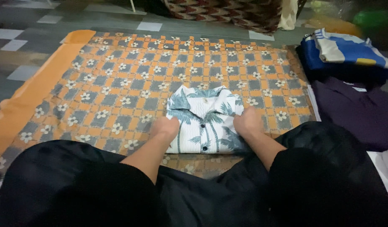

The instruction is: Folding a short-sleeved shirt with a palm tree pattern on a floor mat.

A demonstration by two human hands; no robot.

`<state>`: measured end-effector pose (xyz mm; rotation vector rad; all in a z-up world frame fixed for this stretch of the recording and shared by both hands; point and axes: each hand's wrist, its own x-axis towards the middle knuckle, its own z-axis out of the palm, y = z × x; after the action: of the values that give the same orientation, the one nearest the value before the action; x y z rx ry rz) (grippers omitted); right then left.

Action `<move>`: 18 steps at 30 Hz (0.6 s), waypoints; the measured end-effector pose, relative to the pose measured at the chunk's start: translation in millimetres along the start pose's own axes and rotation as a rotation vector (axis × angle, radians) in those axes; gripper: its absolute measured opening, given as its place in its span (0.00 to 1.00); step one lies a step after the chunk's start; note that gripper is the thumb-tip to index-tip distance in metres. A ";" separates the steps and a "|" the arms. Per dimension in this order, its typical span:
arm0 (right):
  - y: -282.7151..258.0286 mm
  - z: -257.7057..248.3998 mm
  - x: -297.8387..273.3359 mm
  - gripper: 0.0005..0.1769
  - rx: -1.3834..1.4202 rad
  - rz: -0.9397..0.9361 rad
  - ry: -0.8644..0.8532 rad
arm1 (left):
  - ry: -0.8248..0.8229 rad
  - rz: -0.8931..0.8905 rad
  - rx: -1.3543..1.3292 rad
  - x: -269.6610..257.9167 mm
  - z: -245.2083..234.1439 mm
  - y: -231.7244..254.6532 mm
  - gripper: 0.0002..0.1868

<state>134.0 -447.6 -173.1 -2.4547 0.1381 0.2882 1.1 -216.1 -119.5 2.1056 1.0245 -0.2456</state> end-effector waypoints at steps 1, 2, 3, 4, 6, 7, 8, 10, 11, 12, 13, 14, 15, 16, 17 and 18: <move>-11.1 -8.6 -15.8 0.27 -0.090 -0.023 0.038 | 0.059 0.020 0.027 3.6 -0.7 1.4 0.30; -22.3 -17.0 -31.6 0.31 -0.181 -0.045 0.076 | 0.118 0.041 0.054 7.2 -1.3 2.5 0.29; -26.3 -16.3 -43.7 0.31 -0.185 -0.039 0.070 | 0.111 0.036 0.057 0.6 -1.2 7.3 0.29; -30.7 -15.8 -55.8 0.29 -0.348 -0.166 0.133 | 0.161 0.137 0.165 -6.0 -1.5 12.2 0.28; -27.4 0.5 -71.5 0.27 -0.513 -0.298 0.184 | 0.209 0.229 0.274 1.5 14.1 5.6 0.29; -19.8 15.8 -73.5 0.18 -0.530 -0.411 0.217 | 0.261 0.401 0.402 17.2 30.2 -4.3 0.28; -12.4 31.1 -75.1 0.15 -0.545 -0.524 0.251 | 0.313 0.573 0.530 33.2 46.3 -14.0 0.27; -12.4 46.0 -63.2 0.15 -0.530 -0.623 0.310 | 0.432 0.675 0.602 28.8 51.9 -18.2 0.23; -8.9 52.3 -58.3 0.16 -0.516 -0.716 0.369 | 0.547 0.780 0.671 25.1 58.1 -20.4 0.19; -12.6 48.5 -57.2 0.16 -0.521 -0.712 0.365 | 0.540 0.780 0.669 35.0 67.0 -21.6 0.19; -15.6 46.2 -58.3 0.21 -0.464 -0.643 0.243 | 0.684 0.848 0.617 43.3 75.7 -25.5 0.22; -19.0 43.8 -59.4 0.27 -0.407 -0.572 0.124 | 0.828 0.914 0.561 51.3 84.1 -29.5 0.24; -16.7 48.3 -54.8 0.27 -0.408 -0.570 0.120 | 0.825 0.913 0.562 37.9 75.5 -22.0 0.24; -14.6 52.7 -50.2 0.31 -0.460 -0.581 0.134 | 0.585 0.799 0.600 24.5 66.6 -14.3 0.29; -12.4 56.5 -44.7 0.35 -0.513 -0.591 0.149 | 0.349 0.681 0.630 11.6 57.9 -5.5 0.35; -14.2 57.8 -39.0 0.35 -0.513 -0.590 0.148 | 0.347 0.682 0.630 15.4 55.8 -3.3 0.35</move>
<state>88.7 -399.3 -199.2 -2.8717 -0.6653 -0.1393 17.1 -245.3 -166.9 3.0111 0.3591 0.1723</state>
